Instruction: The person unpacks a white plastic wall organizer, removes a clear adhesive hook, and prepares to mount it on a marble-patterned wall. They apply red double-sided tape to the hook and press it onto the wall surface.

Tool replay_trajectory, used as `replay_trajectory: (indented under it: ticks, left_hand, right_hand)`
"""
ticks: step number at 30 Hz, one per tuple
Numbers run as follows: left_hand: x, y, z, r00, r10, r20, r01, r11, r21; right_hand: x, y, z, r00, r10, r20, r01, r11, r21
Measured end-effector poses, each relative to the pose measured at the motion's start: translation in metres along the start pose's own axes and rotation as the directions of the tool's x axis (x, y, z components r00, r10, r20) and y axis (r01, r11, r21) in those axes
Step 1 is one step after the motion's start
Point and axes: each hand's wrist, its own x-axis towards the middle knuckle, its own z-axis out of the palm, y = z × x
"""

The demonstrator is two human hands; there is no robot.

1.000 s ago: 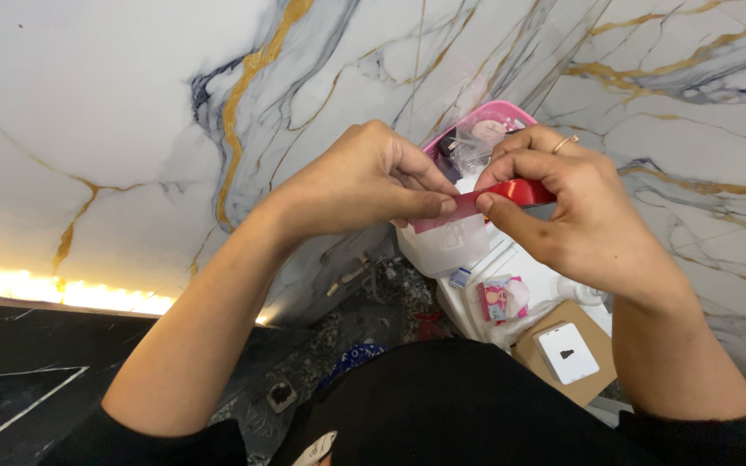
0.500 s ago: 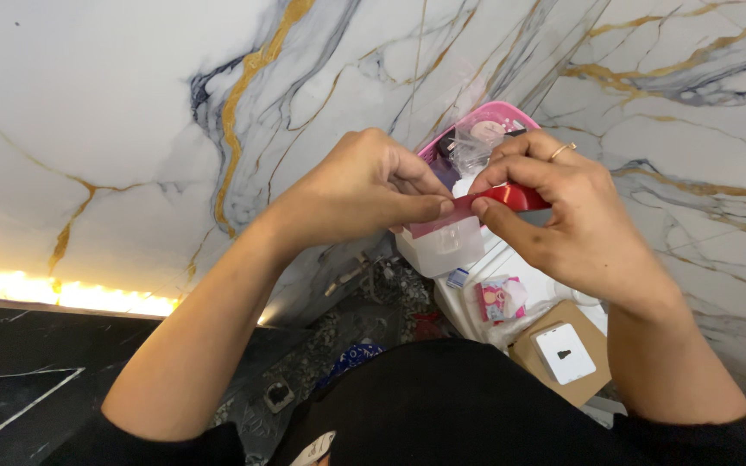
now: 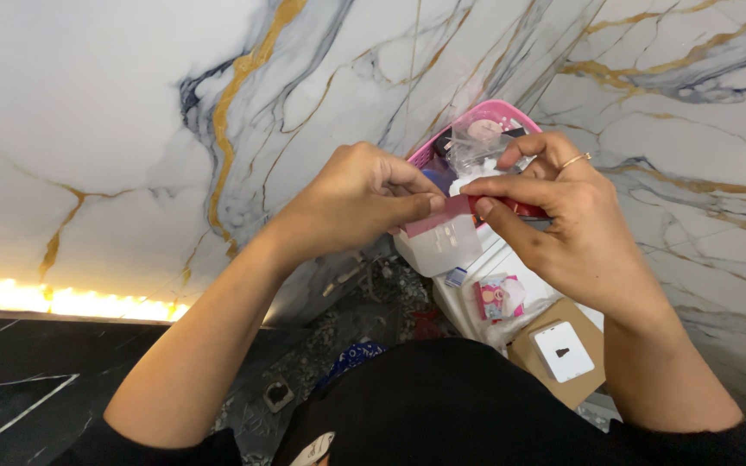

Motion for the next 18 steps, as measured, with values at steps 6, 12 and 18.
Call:
replay_trajectory:
  ticks: [6,12,18]
  left_hand:
    - [0.011,-0.025,0.009,0.999,-0.027,-0.027,0.027,0.999,-0.019]
    - [0.048,-0.104,0.029,0.995,-0.095,-0.013,0.093,0.99,-0.107]
    - [0.1,-0.178,0.074,0.971,-0.216,0.104,0.237,0.928,-0.286]
  right_hand:
    - [-0.002,0.014,0.001,1.0,0.014,0.004,-0.013,0.994,-0.112]
    - [-0.003,0.093,0.021,0.995,-0.017,0.101,0.019,1.0,-0.016]
    - [-0.015,0.206,0.072,0.905,0.266,0.332,-0.422,0.667,0.615]
